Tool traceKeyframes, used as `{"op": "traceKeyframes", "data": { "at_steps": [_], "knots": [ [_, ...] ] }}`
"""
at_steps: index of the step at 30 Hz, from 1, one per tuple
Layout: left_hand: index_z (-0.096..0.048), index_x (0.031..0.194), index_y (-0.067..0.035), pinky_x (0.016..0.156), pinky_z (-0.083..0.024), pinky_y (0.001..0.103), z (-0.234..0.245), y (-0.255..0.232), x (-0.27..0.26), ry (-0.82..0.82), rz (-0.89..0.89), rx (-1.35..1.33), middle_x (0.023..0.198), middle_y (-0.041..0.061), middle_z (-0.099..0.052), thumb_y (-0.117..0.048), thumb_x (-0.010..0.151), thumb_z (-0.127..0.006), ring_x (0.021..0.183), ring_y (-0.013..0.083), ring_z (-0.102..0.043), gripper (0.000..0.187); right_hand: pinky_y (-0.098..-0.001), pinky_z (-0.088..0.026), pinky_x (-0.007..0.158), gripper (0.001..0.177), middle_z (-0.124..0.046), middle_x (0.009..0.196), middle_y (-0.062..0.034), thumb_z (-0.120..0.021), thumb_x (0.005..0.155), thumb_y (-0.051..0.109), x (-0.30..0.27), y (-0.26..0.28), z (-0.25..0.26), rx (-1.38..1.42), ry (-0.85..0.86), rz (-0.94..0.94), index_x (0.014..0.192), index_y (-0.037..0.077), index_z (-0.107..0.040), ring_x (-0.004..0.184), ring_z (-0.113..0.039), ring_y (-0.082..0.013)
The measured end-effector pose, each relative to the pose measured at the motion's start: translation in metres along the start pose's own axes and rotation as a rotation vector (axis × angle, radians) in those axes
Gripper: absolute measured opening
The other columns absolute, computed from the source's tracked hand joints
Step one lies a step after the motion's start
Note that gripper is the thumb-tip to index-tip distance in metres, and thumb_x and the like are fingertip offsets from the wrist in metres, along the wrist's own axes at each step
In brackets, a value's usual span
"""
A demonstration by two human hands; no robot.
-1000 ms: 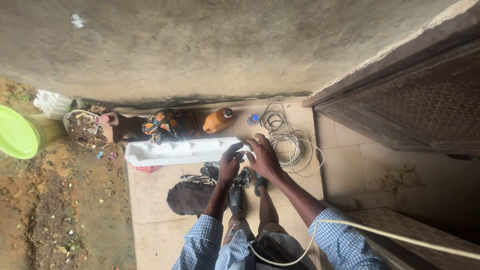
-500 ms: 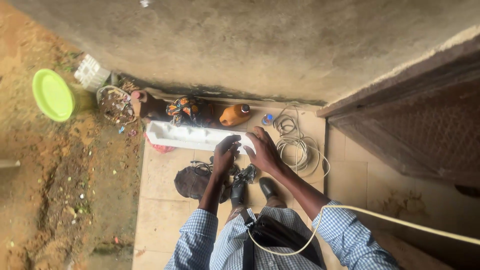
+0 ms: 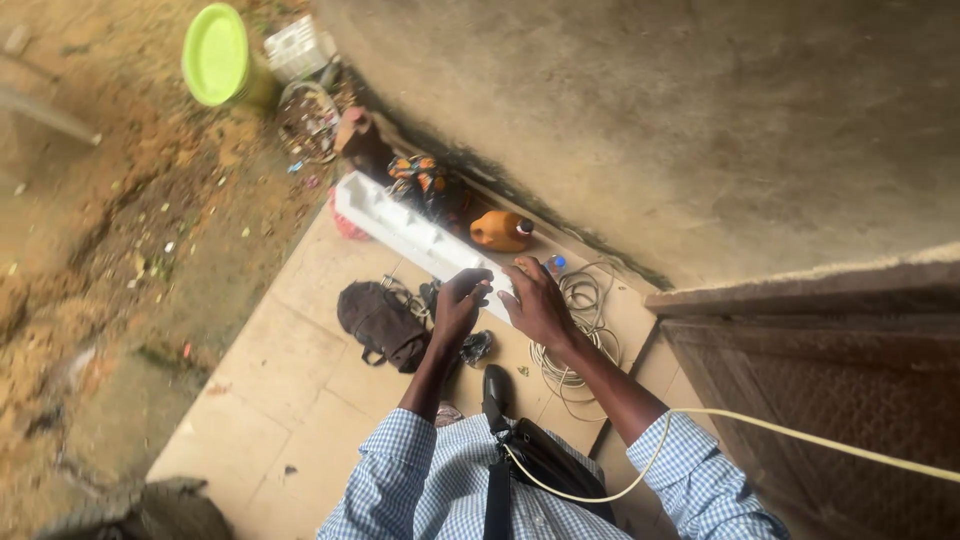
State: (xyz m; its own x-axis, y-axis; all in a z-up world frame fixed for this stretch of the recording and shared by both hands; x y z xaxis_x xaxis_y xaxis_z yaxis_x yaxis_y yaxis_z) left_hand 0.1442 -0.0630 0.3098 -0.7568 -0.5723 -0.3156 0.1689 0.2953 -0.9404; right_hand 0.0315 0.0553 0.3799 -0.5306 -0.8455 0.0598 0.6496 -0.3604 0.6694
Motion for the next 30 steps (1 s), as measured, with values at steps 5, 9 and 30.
{"op": "traceKeyframes", "data": {
  "at_steps": [5, 9, 30],
  "knots": [
    [-0.072, 0.111, 0.002, 0.070, -0.056, 0.029, 0.020, -0.021, -0.030, -0.124, -0.040, 0.085, 0.094, 0.008, -0.073, -0.019, 0.096, -0.065, 0.080, 0.0146, -0.067, 0.027, -0.0478, -0.051, 0.095, 0.043, -0.058, 0.127, -0.0261, -0.078, 0.083, 0.010, 0.008, 0.042, -0.004, 0.058, 0.098, 0.114, 0.123, 0.000, -0.064, 0.115, -0.061, -0.0440],
    [-0.071, 0.111, 0.003, 0.065, -0.051, 0.029, 0.049, -0.031, -0.049, -0.192, -0.091, -0.042, 0.087, 0.007, -0.069, -0.019, 0.096, -0.066, 0.073, 0.0134, -0.061, 0.027, -0.0476, -0.051, 0.095, 0.040, -0.059, 0.127, -0.0251, -0.076, 0.083, 0.008, 0.014, 0.078, -0.020, 0.080, 0.136, 0.228, 0.121, 0.001, -0.064, 0.115, -0.062, -0.0429],
    [-0.069, 0.119, -0.001, 0.081, -0.057, 0.029, 0.234, -0.040, -0.213, -0.559, -0.238, -0.177, 0.113, 0.005, -0.073, -0.021, 0.100, -0.065, 0.099, 0.0129, -0.069, 0.028, -0.0477, -0.051, 0.098, 0.039, -0.059, 0.125, -0.0266, -0.074, 0.085, 0.010, -0.009, 0.279, -0.139, 0.178, 0.331, 0.577, 0.120, -0.002, -0.064, 0.116, -0.061, -0.0441]
  ]
}}
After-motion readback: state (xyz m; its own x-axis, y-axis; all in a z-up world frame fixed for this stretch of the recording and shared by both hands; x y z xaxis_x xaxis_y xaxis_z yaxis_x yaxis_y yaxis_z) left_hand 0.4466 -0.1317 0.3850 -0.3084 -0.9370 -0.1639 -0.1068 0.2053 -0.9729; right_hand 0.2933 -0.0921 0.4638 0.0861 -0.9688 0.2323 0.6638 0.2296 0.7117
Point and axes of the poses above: each hand's wrist, its own x-axis towards the middle knuckle, its own z-axis out of the back of the hand, y = z × x, the point moved 4 cm from there along x, towards the middle knuckle
